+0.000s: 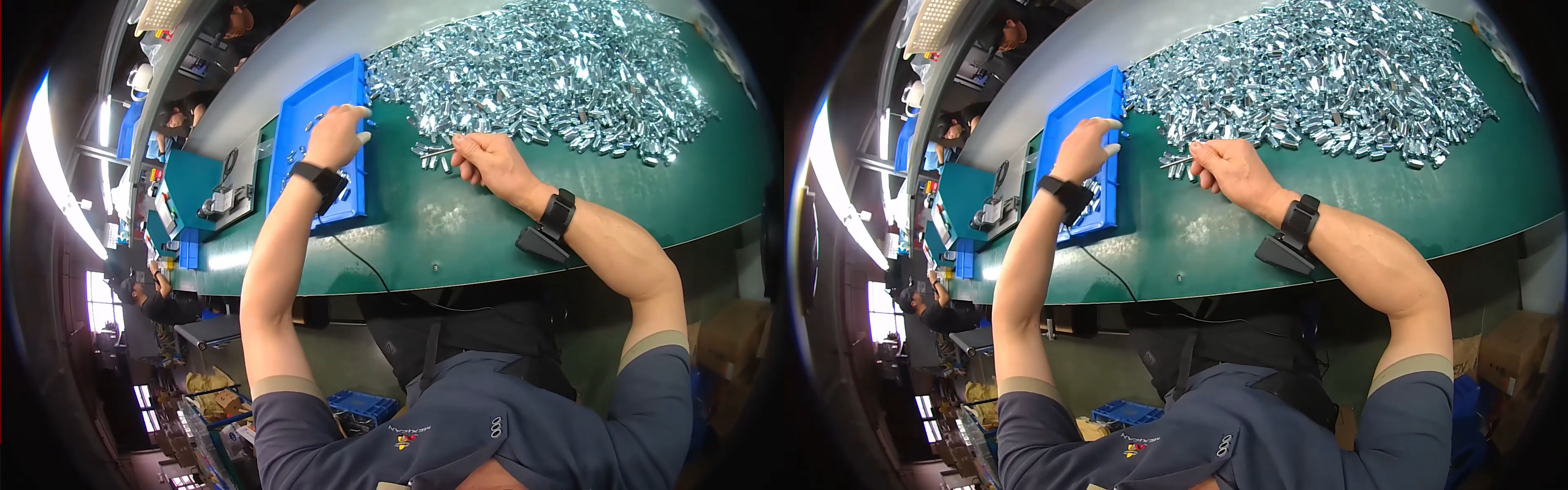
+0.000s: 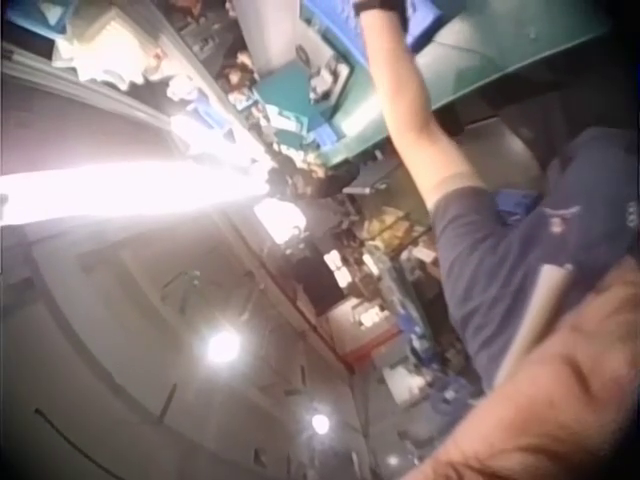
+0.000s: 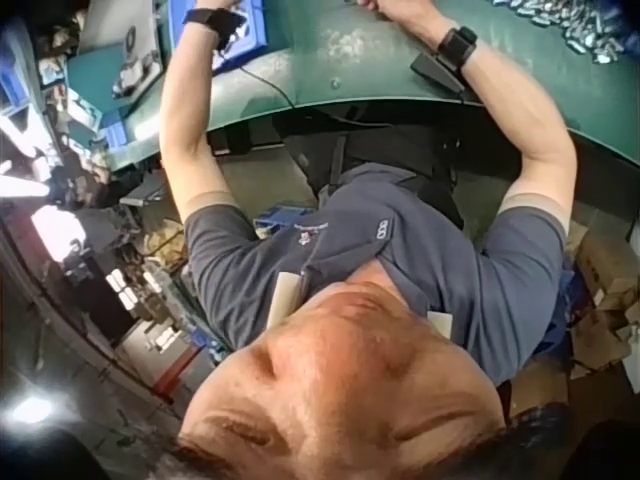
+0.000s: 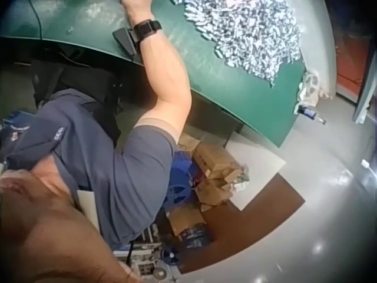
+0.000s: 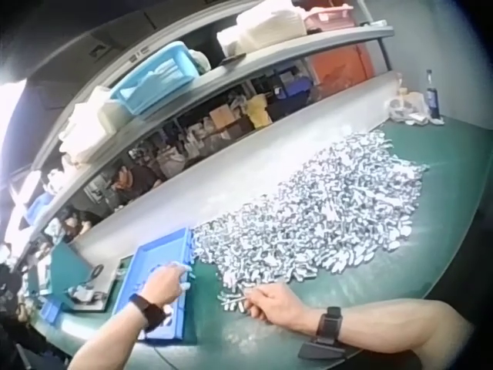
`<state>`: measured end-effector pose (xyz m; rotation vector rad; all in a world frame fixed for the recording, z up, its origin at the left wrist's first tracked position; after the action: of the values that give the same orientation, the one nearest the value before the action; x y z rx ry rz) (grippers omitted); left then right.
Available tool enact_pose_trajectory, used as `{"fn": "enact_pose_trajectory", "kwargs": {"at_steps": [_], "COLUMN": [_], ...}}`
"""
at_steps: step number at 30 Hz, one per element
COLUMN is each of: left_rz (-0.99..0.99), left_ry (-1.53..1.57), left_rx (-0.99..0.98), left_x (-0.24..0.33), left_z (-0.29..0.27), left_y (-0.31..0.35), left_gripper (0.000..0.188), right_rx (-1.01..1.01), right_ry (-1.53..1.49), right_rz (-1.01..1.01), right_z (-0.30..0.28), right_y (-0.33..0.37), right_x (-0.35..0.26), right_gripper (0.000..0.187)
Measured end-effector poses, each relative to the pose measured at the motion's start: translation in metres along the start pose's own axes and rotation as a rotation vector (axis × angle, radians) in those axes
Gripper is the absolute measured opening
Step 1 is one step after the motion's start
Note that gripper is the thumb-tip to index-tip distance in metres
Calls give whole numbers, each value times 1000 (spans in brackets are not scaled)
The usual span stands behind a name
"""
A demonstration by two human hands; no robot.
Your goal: Assembling small metal components by sliding rings onto a rod at a manual workstation.
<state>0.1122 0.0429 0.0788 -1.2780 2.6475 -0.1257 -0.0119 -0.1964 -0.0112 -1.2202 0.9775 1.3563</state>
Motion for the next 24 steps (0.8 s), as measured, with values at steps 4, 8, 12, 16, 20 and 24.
{"fn": "enact_pose_trajectory", "kwargs": {"at_steps": [4, 8, 12, 16, 20, 24], "left_rz": [92, 115, 39, -152, -333, -463], "left_ry": [-272, -406, -192, 576, 1115, 1464], "left_rx": [-206, -295, -247, -158, -59, 19], "left_x": [-1, 1, 2, 42, 59, 68], "left_z": [32, 47, 42, 7, 17, 26], "left_y": [-26, -40, -33, -11, 24, 50], "left_gripper": [31, 25, 22, 17, 19, 22], "right_rx": [15, 14, 6, 28, 24, 7], "right_ry": [-21, -35, -50, -13, 2, 14], "right_rz": [-2, -7, -14, -31, -33, -31], "right_z": [5, 3, 2, -3, -2, 0], "right_y": [0, 0, -2, 0, -1, -3], "right_x": [-5, -1, 3, -1, 1, 1], "right_gripper": [45, 44, 43, 43, 42, 41]}}
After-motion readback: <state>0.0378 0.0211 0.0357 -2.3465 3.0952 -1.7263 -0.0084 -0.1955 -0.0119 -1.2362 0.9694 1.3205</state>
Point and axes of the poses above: each hand's wrist, its own y-axis away from the middle knuckle, its own z-axis out of the palm, x = y × z, the point moved 3 cm from there along -y, towards the middle knuckle, and after that the axes turned 2 degrees about -y, right-handed, at the moved point
